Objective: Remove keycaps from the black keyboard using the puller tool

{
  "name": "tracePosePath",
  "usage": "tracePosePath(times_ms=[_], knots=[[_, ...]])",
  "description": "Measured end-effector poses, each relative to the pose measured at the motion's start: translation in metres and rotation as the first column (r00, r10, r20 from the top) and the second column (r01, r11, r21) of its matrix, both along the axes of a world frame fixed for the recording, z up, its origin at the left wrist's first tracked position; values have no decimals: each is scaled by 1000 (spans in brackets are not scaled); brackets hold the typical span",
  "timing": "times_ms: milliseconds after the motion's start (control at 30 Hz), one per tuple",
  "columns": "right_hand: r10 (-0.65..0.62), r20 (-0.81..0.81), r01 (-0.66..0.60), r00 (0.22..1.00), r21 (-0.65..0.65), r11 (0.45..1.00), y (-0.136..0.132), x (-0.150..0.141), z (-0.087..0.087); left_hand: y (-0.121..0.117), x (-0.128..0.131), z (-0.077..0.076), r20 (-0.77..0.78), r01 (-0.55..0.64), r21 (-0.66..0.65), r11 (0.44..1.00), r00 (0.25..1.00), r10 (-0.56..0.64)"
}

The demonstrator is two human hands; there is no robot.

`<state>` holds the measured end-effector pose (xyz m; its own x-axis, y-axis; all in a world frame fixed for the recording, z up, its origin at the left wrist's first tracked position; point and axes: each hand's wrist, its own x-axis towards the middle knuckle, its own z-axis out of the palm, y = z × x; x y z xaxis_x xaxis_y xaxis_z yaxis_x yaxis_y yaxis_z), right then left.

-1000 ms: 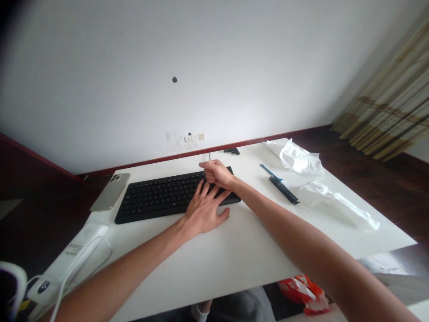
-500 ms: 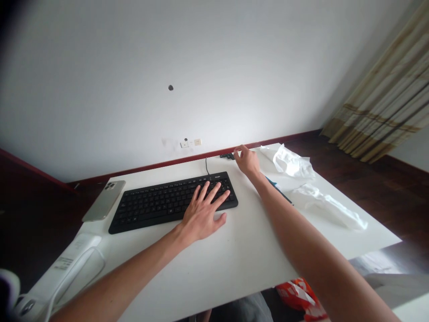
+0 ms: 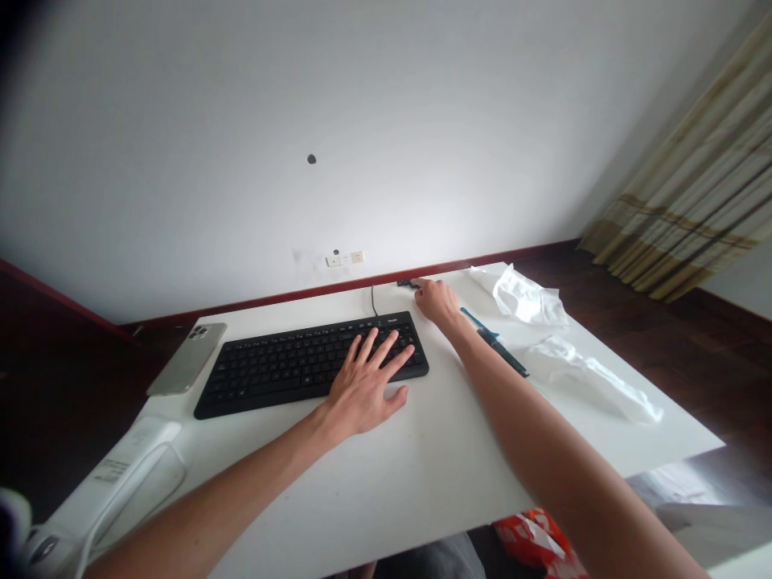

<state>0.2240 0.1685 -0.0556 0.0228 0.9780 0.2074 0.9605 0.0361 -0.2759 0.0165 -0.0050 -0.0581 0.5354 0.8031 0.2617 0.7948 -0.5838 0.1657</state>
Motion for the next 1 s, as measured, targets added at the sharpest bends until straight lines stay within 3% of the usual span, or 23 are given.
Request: tracePosePath(times_ms=[200,500,767,1000], knots=[[32,60,-29,998,-44,999,-5,-5,9,0,0,1,1,2,-5,1000,1000,-2],[208,92,-204,974,-57,977,-20,-14,30,0,0,0,5,-3,5,1000,1000,3],[415,115,-401,903,-124,907,-28,3,40,0,0,-3,-1,-11,25,1000,1000,11],[436,41,-428,899,-126,895,-39,18,39,0,0,-3,19,-9,26,1000,1000,8]])
